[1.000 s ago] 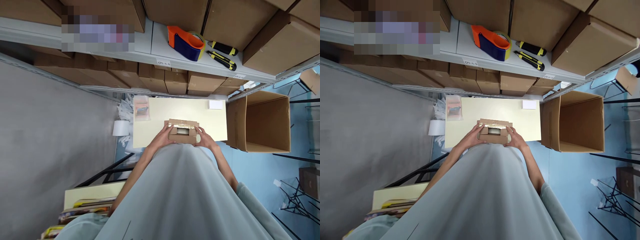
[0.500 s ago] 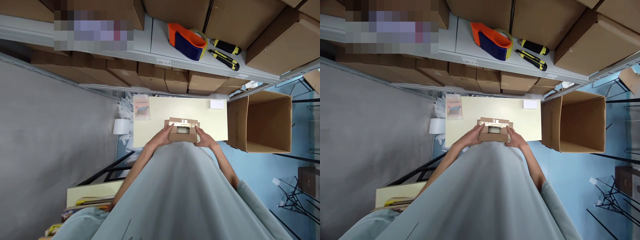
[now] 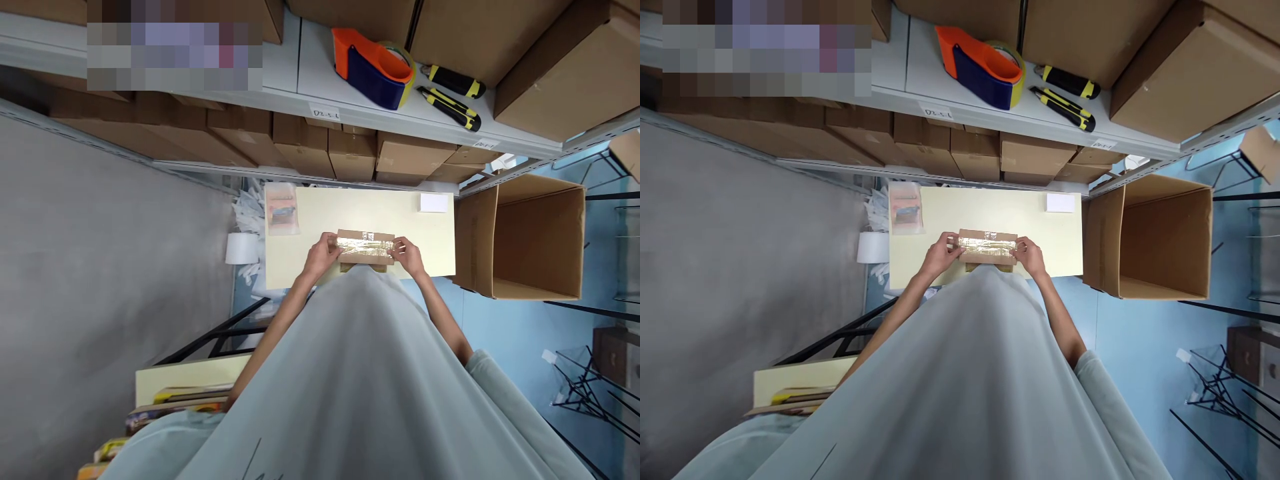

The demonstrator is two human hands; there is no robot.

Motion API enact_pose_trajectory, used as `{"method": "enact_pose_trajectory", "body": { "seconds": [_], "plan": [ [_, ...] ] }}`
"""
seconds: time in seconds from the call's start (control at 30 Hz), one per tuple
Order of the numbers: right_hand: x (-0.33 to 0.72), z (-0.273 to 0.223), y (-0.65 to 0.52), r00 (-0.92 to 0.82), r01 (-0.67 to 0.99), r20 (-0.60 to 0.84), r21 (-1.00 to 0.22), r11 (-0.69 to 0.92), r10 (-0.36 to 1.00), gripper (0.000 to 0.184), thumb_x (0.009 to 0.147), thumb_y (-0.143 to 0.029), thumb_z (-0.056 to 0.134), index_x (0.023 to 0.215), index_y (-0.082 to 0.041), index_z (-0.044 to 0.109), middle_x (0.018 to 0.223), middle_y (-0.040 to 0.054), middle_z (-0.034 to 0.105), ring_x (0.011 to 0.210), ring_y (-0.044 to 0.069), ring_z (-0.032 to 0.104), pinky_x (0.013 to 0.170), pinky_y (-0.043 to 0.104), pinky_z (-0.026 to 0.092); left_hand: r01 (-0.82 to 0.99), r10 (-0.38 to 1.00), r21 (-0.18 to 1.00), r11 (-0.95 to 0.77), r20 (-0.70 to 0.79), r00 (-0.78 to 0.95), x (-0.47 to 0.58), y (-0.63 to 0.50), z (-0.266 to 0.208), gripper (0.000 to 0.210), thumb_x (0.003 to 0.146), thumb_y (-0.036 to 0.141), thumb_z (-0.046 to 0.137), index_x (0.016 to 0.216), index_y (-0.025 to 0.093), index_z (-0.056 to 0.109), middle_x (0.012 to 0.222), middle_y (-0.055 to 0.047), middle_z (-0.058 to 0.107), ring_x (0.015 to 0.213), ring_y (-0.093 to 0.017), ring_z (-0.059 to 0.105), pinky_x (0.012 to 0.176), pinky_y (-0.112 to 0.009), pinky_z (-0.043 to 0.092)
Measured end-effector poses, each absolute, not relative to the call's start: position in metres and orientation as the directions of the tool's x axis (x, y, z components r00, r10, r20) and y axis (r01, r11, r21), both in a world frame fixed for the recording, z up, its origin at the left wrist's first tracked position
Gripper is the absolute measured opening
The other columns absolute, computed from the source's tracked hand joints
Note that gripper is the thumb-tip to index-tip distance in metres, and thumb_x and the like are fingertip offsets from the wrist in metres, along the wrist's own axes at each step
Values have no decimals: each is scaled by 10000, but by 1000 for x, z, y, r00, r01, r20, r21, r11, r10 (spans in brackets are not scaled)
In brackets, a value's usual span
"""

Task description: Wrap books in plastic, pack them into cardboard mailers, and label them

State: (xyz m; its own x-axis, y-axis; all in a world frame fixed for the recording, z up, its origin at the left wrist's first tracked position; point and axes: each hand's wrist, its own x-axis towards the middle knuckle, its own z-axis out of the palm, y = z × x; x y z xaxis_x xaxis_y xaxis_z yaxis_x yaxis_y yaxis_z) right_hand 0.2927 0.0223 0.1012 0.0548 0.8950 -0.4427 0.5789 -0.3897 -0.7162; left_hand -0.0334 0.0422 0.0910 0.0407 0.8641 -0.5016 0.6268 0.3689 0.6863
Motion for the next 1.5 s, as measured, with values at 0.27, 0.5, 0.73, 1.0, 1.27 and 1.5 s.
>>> {"method": "enact_pose_trajectory", "body": {
  "seconds": [0.27, 0.5, 0.73, 1.0, 1.27, 1.5],
  "plan": [
    [290, 106, 27, 196, 491, -408, -746, -450, 891, 461, 824, -533, 787, 1164, -230, 717, 1046, 51, 795, 874, 235, 758, 871, 379, 635, 628, 926, 723, 287, -378, 12, -19, 40, 99, 446, 1000, 474, 695, 1373, 245, 784, 1269, -99, 829, 1073, -369, 800, 1033, -445, 587],
    [289, 106, 55, 164, 580, -392, -704, -410, 905, 356, 843, -414, 754, 1129, -228, 652, 979, 29, 759, 827, 213, 718, 822, 340, 585, 630, 908, 674, 386, -400, -127, -1, 60, 103, 356, 972, 393, 740, 1270, 219, 829, 1191, -96, 853, 1159, -357, 789, 1063, -440, 573],
    [288, 94, 60, 193, 589, -388, -689, -422, 901, 315, 850, -427, 763, 1071, -233, 649, 949, 22, 752, 813, 200, 692, 828, 323, 568, 644, 849, 593, 484, -497, -181, 3, 72, 112, 283, 927, 399, 800, 1153, 229, 817, 1165, -58, 857, 1154, -270, 789, 1032, -342, 568],
    [286, 116, 55, 89, 757, -329, -591, -278, 940, 353, 945, -344, 718, 1258, -181, 696, 1167, 109, 790, 937, 230, 752, 890, 349, 606, 736, 877, 563, 377, -473, -88, -3, 73, 124, 314, 960, 345, 719, 1241, 216, 774, 1251, -99, 829, 1181, -304, 781, 1036, -385, 585],
    [277, 182, 89, -132, 876, -55, -475, 91, 990, 301, 1067, -328, 618, 1331, -223, 718, 1298, 118, 761, 1104, 274, 777, 957, 383, 630, 727, 998, 685, -57, 26, 53, -5, 114, 160, 344, 926, 241, 674, 1256, 202, 760, 1383, -144, 757, 1319, -349, 703, 1191, -491, 539],
    [248, 301, 224, -285, 824, 373, -375, 425, 883, 383, 1107, -381, 553, 1395, -171, 694, 1330, 184, 742, 1264, 331, 697, 1128, 457, 540, 623, 898, 693, -363, 439, 35, 19, 222, 274, 303, 1004, 287, 648, 1279, 219, 755, 1354, -123, 767, 1295, -314, 707, 1180, -485, 546]
  ]
}}
